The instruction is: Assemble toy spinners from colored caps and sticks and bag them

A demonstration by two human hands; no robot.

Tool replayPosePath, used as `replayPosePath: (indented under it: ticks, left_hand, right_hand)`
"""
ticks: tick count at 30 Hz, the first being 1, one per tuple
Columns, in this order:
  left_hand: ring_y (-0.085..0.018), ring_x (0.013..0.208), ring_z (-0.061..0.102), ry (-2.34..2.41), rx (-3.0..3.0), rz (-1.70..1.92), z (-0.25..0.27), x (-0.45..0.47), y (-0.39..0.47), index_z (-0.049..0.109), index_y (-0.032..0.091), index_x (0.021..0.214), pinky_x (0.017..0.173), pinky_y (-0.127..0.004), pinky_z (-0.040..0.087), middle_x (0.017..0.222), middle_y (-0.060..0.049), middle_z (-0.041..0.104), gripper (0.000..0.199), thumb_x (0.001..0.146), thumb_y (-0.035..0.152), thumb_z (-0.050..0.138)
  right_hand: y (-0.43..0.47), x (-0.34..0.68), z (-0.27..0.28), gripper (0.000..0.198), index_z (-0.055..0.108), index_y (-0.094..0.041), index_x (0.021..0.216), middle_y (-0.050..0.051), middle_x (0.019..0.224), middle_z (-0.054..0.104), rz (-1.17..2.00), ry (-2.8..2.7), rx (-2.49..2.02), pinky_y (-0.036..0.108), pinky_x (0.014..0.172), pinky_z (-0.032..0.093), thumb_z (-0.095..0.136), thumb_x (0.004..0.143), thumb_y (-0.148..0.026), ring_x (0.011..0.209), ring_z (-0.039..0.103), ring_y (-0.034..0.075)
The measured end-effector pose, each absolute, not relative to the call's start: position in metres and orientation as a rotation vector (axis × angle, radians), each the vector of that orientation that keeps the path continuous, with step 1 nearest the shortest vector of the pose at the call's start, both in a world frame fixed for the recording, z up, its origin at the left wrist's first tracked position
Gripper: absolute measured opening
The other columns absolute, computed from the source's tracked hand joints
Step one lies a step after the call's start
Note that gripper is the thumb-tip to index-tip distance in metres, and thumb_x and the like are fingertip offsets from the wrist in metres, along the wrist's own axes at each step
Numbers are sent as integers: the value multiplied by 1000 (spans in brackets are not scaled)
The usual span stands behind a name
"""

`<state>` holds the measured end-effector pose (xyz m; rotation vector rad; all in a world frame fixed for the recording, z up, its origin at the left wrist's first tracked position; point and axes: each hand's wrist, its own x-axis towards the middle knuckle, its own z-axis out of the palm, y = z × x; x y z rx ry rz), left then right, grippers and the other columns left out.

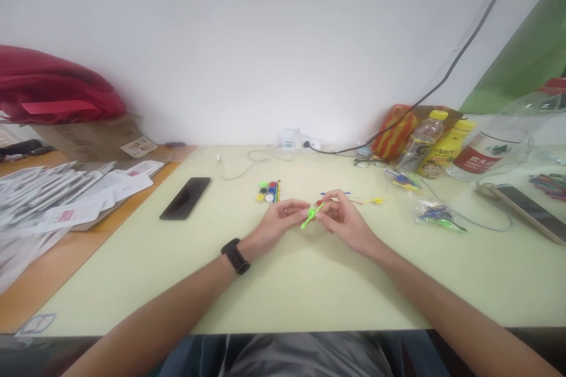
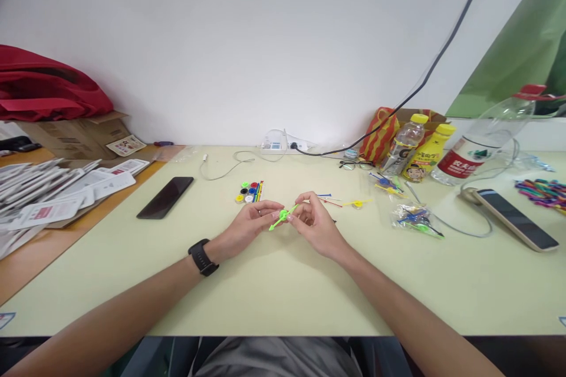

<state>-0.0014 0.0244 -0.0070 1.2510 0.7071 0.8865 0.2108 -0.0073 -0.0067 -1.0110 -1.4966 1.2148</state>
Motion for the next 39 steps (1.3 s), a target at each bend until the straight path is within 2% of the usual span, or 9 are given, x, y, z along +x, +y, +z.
replayPosePath:
  ticks: [4,6,10,15,19,23,29,33,39]
  left_hand:
    - [-26,118,67,658,1195,895,-7,-1,24,77,20,113,107,-42,49,124,-11,73,34,83,36,81]
    - [-27,121,65,634,1216,874,-7,0,23,77,21,114,109,-43,48,127,-11,73,33,85,36,79]
    - [-26,116,67,658,1305,855,-8,-1,23,77,19,113,108,-42,48,123,-11,74,29,89,36,76]
    - [-27,116,68,682,1384,873,-9,-1,22,75,17,114,106,-42,50,124,-13,73,32,93,40,71]
    - [-27,110,71,697,1517,910,-8,-1,19,72,16,113,101,-42,54,118,-12,75,34,85,34,80]
    - [-26,113,70,689,1598,935,-7,0,17,71,16,113,102,-42,55,119,-12,74,28,91,33,74]
    - [-25,106,72,734,1658,943,-5,0,16,71,16,108,97,-41,57,113,-12,76,26,91,35,73]
    - [-24,101,73,748,1661,941,-5,0,16,72,15,104,93,-39,58,107,-12,76,26,91,37,74]
    - [-22,91,72,744,1634,940,-12,0,18,74,14,96,87,-36,58,99,-11,77,26,89,39,75]
  right_hand:
    - [-4,212,-10,55,49,-27,125,-2,88,63,1163,-1454,-1136,27,57,44,75,84,-53,65,55,13]
    - [-3,213,-9,56,53,-27,127,-1,93,63,1210,-1447,-1127,27,58,47,76,83,-53,66,56,13]
    - [-3,213,-6,37,69,-22,105,4,90,68,1256,-1556,-1095,31,61,51,75,85,-52,70,61,16]
    - [-2,214,-7,28,72,-21,93,6,92,72,1107,-1588,-1077,35,72,58,78,83,-46,87,69,23]
    - [-4,211,-8,21,72,-21,96,7,100,74,977,-1629,-1040,37,82,61,76,85,-38,92,72,23]
    - [-8,210,-9,20,71,-21,104,7,106,74,877,-1688,-1031,39,86,61,73,88,-33,93,74,22]
    - [-10,213,-6,15,73,-23,102,6,98,76,703,-1797,-1043,41,89,60,71,90,-31,103,71,26]
    - [-10,212,-6,14,74,-22,102,5,97,76,764,-1783,-1019,38,86,62,71,90,-30,99,73,25]
    - [-11,210,-6,13,74,-21,95,5,92,75,833,-1749,-1030,33,70,61,72,90,-32,79,74,21]
